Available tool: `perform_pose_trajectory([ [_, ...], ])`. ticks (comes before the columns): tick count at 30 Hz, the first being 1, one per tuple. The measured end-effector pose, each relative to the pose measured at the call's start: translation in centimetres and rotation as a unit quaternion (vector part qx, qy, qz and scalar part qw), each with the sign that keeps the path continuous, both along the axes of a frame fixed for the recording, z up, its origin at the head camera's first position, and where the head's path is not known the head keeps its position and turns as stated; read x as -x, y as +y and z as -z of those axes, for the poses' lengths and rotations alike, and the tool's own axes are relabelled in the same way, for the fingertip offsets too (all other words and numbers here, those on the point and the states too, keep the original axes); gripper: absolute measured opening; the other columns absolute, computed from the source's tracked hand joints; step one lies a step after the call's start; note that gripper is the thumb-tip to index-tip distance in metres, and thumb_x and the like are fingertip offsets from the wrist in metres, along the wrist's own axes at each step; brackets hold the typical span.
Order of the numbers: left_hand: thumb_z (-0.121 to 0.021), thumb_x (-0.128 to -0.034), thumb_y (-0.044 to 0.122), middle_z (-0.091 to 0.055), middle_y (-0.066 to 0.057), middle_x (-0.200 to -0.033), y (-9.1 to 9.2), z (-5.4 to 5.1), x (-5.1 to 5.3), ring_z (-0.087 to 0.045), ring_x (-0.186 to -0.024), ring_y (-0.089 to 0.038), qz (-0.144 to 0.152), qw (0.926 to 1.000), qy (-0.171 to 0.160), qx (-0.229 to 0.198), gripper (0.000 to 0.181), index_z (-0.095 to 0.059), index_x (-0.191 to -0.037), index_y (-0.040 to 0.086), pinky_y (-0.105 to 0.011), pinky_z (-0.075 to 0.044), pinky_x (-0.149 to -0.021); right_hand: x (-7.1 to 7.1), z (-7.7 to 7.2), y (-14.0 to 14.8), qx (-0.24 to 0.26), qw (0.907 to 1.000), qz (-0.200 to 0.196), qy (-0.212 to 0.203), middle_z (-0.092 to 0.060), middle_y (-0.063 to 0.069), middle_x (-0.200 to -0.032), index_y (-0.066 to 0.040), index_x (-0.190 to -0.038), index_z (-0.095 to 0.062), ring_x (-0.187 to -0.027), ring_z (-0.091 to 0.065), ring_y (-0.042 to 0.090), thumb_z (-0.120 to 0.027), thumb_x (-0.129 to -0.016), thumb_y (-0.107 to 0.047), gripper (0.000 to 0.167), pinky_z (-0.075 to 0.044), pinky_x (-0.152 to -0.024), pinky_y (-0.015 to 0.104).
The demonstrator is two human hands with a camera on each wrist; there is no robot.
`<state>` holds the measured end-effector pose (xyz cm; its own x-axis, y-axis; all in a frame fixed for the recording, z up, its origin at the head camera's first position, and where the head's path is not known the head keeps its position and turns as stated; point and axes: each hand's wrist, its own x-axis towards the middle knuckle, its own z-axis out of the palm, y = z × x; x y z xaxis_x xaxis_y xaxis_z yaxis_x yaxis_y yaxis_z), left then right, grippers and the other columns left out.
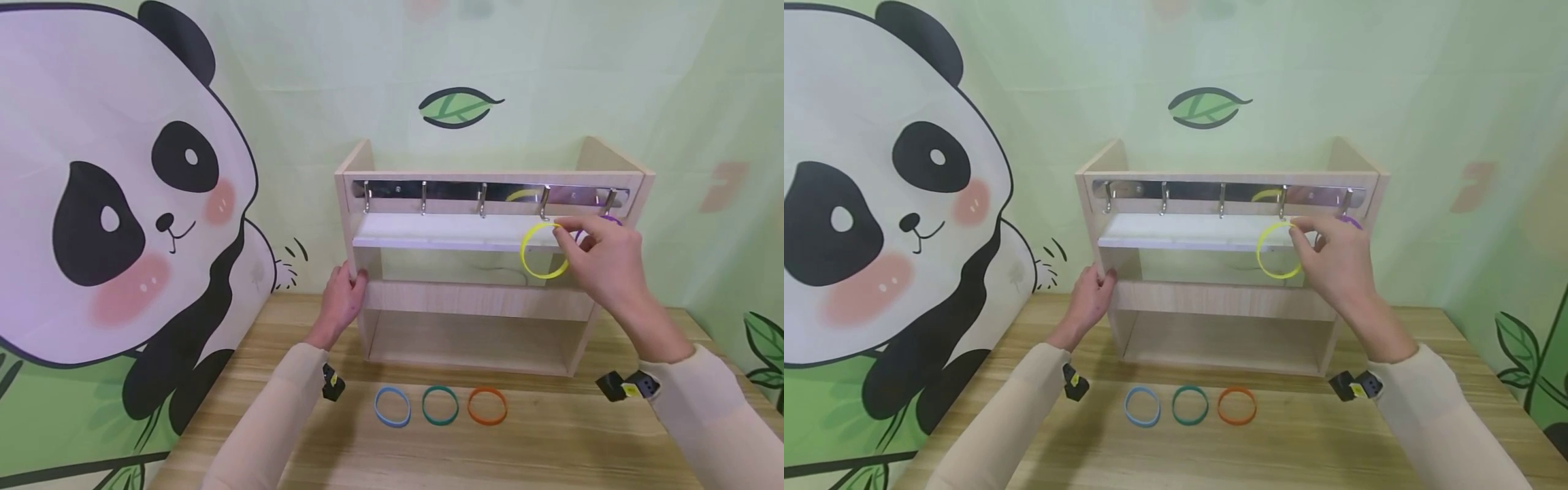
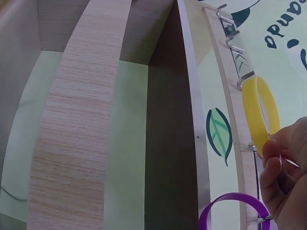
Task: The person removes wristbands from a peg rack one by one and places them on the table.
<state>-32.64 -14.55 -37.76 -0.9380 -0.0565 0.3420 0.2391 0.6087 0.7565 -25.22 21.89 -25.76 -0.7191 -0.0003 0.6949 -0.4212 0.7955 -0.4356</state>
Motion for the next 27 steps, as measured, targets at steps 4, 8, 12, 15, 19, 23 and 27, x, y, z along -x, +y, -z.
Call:
perform_pose_trajectory([
  [4, -0.038, -0.0997, 0.031, -0.05, -0.016, -0.111, 0.0, 0.0, 0.1, -0.05, -0.101, -0.028, -0.002, 1.0, 0.006, -0.001, 0.045, -0.044, -0.139, 0.01, -0.045, -0.052, -0.08, -0.1, 0.6, 0.1, -0.012, 0.9999, -0.006, 0.006, -0.064, 0.015, -0.083, 0.0, -0.105, -0.07, -0.06, -0.048, 0.022, -0.064, -0.089, -0.015, 0.023, -0.037, -0.042, 0.02],
  [8, -0.039, -0.0996, 0.031, -0.05, -0.016, -0.11, 0.0, 0.1, 0.2, -0.051, -0.1, -0.029, -0.004, 1.0, 0.005, -0.003, 0.045, -0.044, -0.138, 0.01, -0.045, -0.053, -0.079, -0.2, 1.2, 0.2, -0.015, 0.9996, -0.019, 0.015, -0.063, 0.012, -0.075, 0.0, -0.102, -0.071, -0.055, -0.048, 0.02, -0.066, -0.087, -0.012, 0.02, -0.037, -0.041, 0.02],
  [12, -0.039, -0.0997, 0.032, -0.049, -0.016, -0.111, 0.0, 0.0, 0.1, -0.051, -0.1, -0.029, -0.002, 1.0, 0.003, -0.003, 0.045, -0.044, -0.138, 0.01, -0.046, -0.053, -0.08, -0.3, 1.8, 0.3, -0.021, 0.9994, -0.024, 0.017, -0.062, 0.009, -0.069, -0.001, -0.1, -0.072, -0.052, -0.047, 0.018, -0.067, -0.086, -0.01, 0.017, -0.036, -0.039, 0.019],
  [15, -0.038, -0.0997, 0.032, -0.049, -0.016, -0.112, 0.0, 0.0, 0.1, -0.051, -0.1, -0.029, 0.0, 1.0, 0.001, -0.001, 0.045, -0.044, -0.138, 0.009, -0.046, -0.053, -0.08, -0.4, 2.3, 0.4, -0.031, 0.9987, -0.032, 0.023, -0.062, 0.008, -0.068, -0.001, -0.098, -0.072, -0.052, -0.046, 0.017, -0.068, -0.085, -0.009, 0.015, -0.035, -0.04, 0.018],
  [19, -0.038, -0.0996, 0.033, -0.049, -0.015, -0.111, 0.0, 0.1, 0.1, -0.051, -0.1, -0.029, -0.001, 1.0, -0.002, 0.0, 0.045, -0.044, -0.138, 0.01, -0.045, -0.053, -0.08, -0.6, 3.0, 0.5, -0.044, 0.9976, -0.046, 0.028, -0.06, 0.005, -0.065, -0.002, -0.096, -0.072, -0.05, -0.044, 0.014, -0.07, -0.084, -0.008, 0.014, -0.035, -0.039, 0.017],
  [23, -0.038, -0.0997, 0.032, -0.049, -0.016, -0.111, 0.0, 0.1, 0.1, -0.051, -0.1, -0.029, -0.002, 1.0, -0.001, -0.002, 0.044, -0.045, -0.137, 0.01, -0.046, -0.052, -0.08, -0.8, 3.8, 0.6, -0.05, 0.9964, -0.06, 0.034, -0.058, 0.002, -0.061, -0.003, -0.093, -0.072, -0.047, -0.043, 0.012, -0.071, -0.083, -0.007, 0.012, -0.034, -0.037, 0.019],
  [27, -0.038, -0.0997, 0.032, -0.049, -0.016, -0.111, 0.0, 0.1, 0.1, -0.051, -0.1, -0.029, 0.0, 1.0, 0.003, -0.003, 0.044, -0.045, -0.137, 0.009, -0.046, -0.052, -0.08, -0.9, 4.5, 0.5, -0.062, 0.9947, -0.07, 0.043, -0.057, -0.001, -0.06, -0.002, -0.091, -0.072, -0.047, -0.043, 0.011, -0.071, -0.081, -0.005, 0.01, -0.035, -0.037, 0.02],
])
